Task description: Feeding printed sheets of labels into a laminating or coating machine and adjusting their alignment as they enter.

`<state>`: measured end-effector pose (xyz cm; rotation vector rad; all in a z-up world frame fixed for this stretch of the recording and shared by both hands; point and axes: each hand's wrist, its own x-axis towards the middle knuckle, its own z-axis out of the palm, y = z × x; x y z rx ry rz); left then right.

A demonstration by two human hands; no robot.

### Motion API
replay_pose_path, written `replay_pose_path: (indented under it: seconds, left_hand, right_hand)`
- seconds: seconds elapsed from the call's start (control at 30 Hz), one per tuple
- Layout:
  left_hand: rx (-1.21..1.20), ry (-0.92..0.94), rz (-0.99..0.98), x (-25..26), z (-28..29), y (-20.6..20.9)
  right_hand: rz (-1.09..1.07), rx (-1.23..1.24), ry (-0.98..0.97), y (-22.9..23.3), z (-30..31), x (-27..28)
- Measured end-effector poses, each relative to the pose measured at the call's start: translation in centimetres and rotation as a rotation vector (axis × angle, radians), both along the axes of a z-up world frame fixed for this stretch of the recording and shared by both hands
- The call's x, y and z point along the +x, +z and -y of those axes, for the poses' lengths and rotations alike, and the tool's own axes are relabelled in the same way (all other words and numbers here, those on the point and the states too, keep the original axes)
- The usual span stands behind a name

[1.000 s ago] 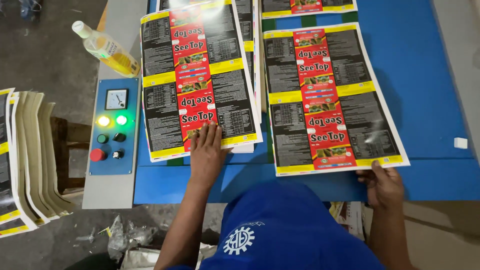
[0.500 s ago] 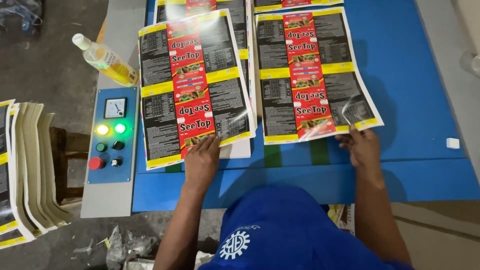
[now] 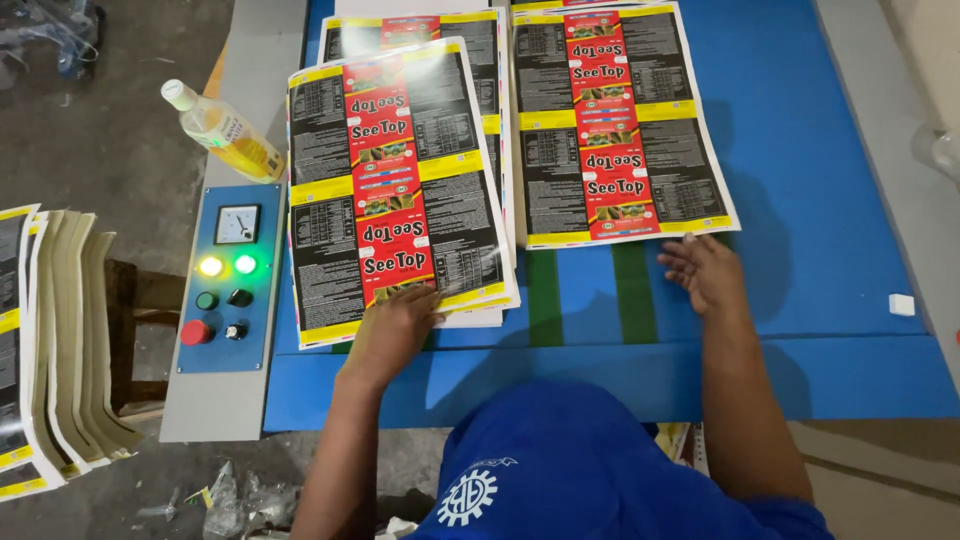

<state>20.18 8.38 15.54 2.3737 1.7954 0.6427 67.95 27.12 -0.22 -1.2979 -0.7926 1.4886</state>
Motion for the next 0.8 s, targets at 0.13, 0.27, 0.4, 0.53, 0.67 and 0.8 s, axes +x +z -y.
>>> replay_pose_path:
  seconds: [0.13, 0.27, 0.4, 0.53, 0.67, 0.8]
  left_hand:
    - [-0.174, 0.122, 0.061, -0.6, -0.4, 1.1]
    - [0.003, 0.307, 0.267, -0.2, -0.5, 2.3]
    - [0.419, 0.254, 0.202, 1.9, -0.6, 3.2]
    - [0.406, 0.015, 0.201, 5.4, -0.5, 0.8]
    - [0.322, -0.034, 0.161, 9.4, -0.6, -2.1]
    - [0.250, -0.099, 0.100, 11.8, -0.4, -3.9]
  right_hand:
    - [0.021, -0.044, -0.013, -0.3, 2.5, 0.2]
    - [0.019, -0.033, 0.044, 1.2, 5.3, -1.7]
    - [0.058, -0.012, 0.200, 3.3, 7.4, -5.7]
    - [0.105, 0.003, 0.367, 6.8, 9.5, -10.6]
    - [0.127, 0.065, 0.515, 7.0, 10.6, -13.4]
    - [0.056, 0.069, 0.577, 6.9, 11.5, -14.2]
